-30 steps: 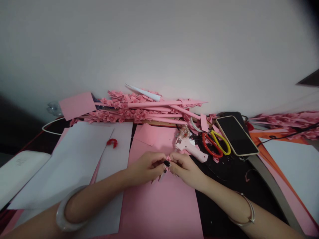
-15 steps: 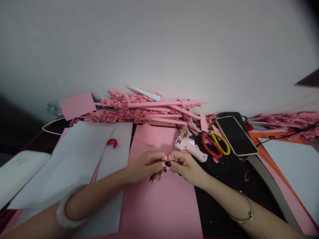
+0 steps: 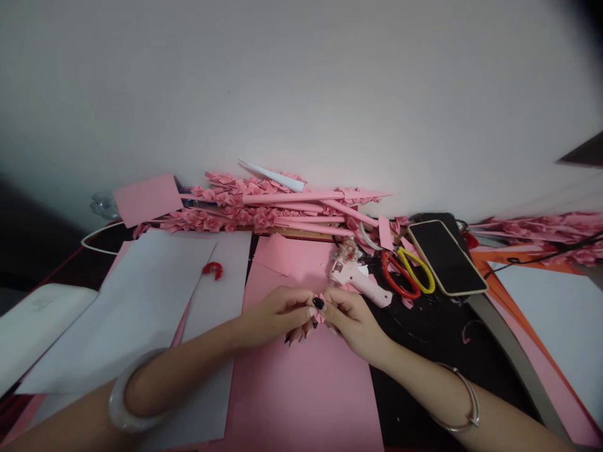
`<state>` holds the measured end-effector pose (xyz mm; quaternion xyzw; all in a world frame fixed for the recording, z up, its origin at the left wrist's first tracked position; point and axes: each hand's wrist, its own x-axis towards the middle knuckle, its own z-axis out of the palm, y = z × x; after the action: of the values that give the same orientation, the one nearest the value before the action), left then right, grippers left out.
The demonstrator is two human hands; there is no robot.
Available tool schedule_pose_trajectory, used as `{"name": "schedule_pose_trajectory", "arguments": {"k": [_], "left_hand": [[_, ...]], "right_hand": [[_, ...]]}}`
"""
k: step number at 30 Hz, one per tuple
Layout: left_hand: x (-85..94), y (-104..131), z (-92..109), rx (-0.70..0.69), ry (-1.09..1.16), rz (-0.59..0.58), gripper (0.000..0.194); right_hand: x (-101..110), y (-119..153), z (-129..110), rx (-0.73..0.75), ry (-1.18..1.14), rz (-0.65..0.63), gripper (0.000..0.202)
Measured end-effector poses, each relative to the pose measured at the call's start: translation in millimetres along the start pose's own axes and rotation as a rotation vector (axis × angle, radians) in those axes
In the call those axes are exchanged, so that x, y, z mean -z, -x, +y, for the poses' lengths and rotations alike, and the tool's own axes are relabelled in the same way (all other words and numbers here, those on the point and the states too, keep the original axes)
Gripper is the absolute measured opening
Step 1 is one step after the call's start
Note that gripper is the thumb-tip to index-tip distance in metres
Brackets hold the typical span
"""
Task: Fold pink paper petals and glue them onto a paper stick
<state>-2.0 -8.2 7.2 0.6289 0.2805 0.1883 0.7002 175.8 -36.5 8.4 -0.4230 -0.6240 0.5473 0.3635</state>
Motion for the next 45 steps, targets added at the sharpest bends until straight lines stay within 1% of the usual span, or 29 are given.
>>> {"name": "schedule_pose_trajectory", "arguments": {"k": [6,11,14,19,26,28,30,33,36,38,40,45], "left_hand": [[-0.6,0,-1,0.008,0.044,-0.002,0.02],[-2.7,0,1,0.01,0.071,-0.013,0.019],[-5.4,0,1,0.023,0.069,0.007,0.02],[-9.3,0,1,0.019,-0.047,0.115,0.025],[-6.1,-2,1,0.014,-0.071,0.096,0.025],[-5.3,-3,1,0.009,-0.063,0.101,0.026],[-5.4,-4,1,0.004,-0.061,0.112,0.026],[-6.4,-3,3,0.003,-0.092,0.142,0.026],[-6.7,-2,4,-0.008,-0.113,0.166,0.025],[-6.3,-2,3,-0.019,-0.108,0.174,0.024],[-5.9,-3,1,-0.02,-0.096,0.182,0.025],[-5.9,-4,1,0.0,-0.079,0.181,0.025]], "right_hand": [[-3,3,1,-0.001,-0.03,0.039,0.038],[-4,4,-2,0.037,0.041,0.059,0.038],[-4,4,-3,0.086,0.09,0.07,0.038],[-3,5,3,0.112,0.145,0.036,0.036],[-1,4,5,0.064,0.111,0.012,0.04],[0,4,4,0.068,0.168,0.03,0.039],[0,3,4,0.103,0.256,0.084,0.032],[3,3,3,0.209,0.388,0.17,0.008],[6,2,2,0.352,0.493,0.149,0.024],[8,1,1,0.413,0.541,0.127,0.026],[10,1,1,0.424,0.586,0.124,0.025],[12,-1,2,0.38,0.72,0.11,0.017]]}}
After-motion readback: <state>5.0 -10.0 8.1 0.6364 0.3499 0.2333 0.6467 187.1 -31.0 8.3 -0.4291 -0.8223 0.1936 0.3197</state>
